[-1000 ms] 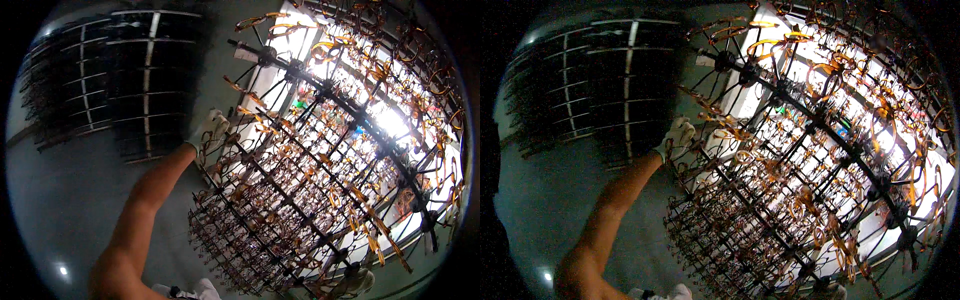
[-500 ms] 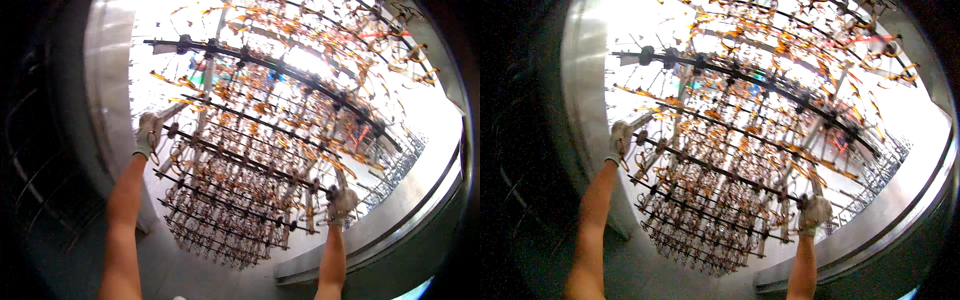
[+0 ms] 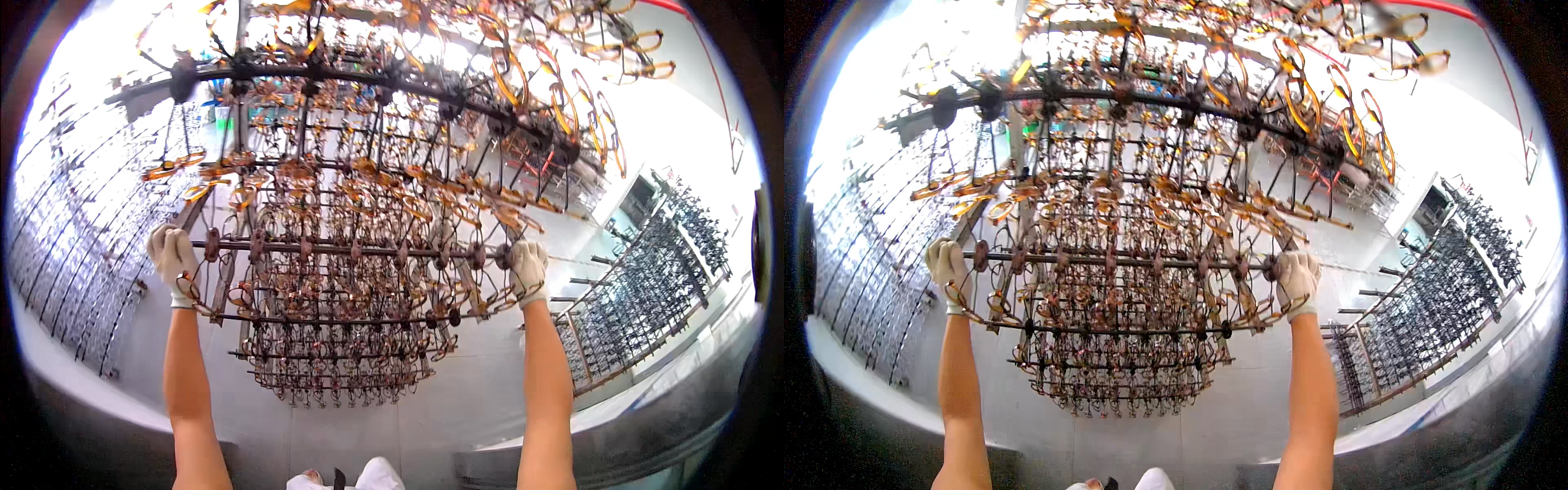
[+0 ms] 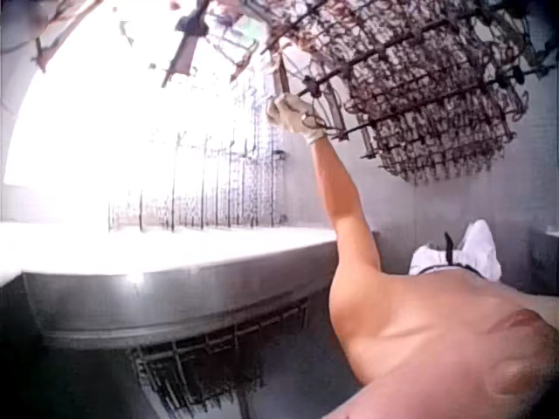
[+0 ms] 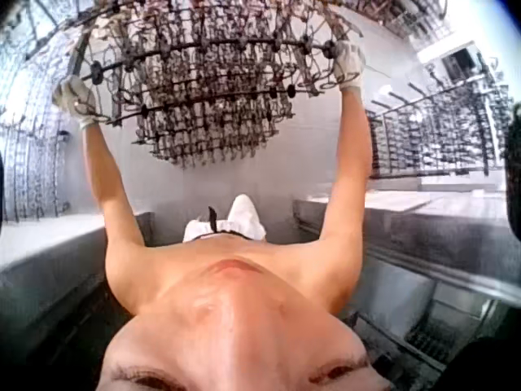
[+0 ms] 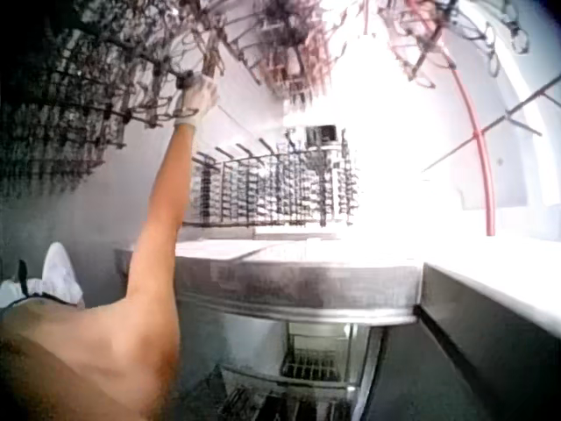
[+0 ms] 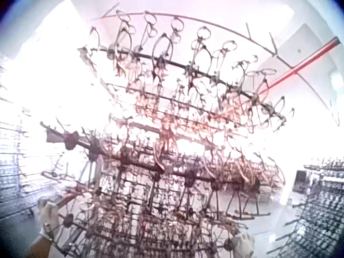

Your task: The person walks to a large vertical rack filled with eyeglasses and removes several pairs one by one, placing them into a nearby bin. The person handles the frames with gloved hands and continues the process across multiple rows.

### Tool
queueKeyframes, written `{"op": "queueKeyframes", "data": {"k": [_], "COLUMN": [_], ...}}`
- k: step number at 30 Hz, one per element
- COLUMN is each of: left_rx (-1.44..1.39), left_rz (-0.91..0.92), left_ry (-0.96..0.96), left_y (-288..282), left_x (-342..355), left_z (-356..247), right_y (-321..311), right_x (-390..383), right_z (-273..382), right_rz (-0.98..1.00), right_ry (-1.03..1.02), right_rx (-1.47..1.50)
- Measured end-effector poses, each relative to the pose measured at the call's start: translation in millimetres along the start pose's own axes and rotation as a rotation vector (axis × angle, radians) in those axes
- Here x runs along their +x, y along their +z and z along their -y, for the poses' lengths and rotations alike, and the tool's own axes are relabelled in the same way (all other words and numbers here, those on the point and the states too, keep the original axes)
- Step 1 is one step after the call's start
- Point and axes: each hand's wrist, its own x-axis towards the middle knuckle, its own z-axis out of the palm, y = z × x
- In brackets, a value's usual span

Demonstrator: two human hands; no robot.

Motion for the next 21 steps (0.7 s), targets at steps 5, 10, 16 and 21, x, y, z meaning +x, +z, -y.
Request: {"op": "queueKeyframes", "data": {"k": [5,10,16,21], "left_rx": [0.106,0.278,0.406,0.467], "left_rz": [-0.024,-0.019,-0.108,-0.271], "left_ry": [0.01,0.04,0.04,0.075], "left_y": [60.3,97.2,163.6,236.5], "left_x": [9.6,5.6,16.2,29.0], "left_z": [5.7,19.9,30.9,46.4], "right_y": [76.0,158.2,265.3,359.2], "right_x": [69.3,130.2,222.5,300.7], "right_z": [-8.0,-13.3,-2.9,17.4], "right_rz": [0.012,0.027,0.027,-0.04], "right_ry": [-0.003,-0.043,-0.126,-0.163], "right_rx": [0.057,0.112,0.205,0.287]}}
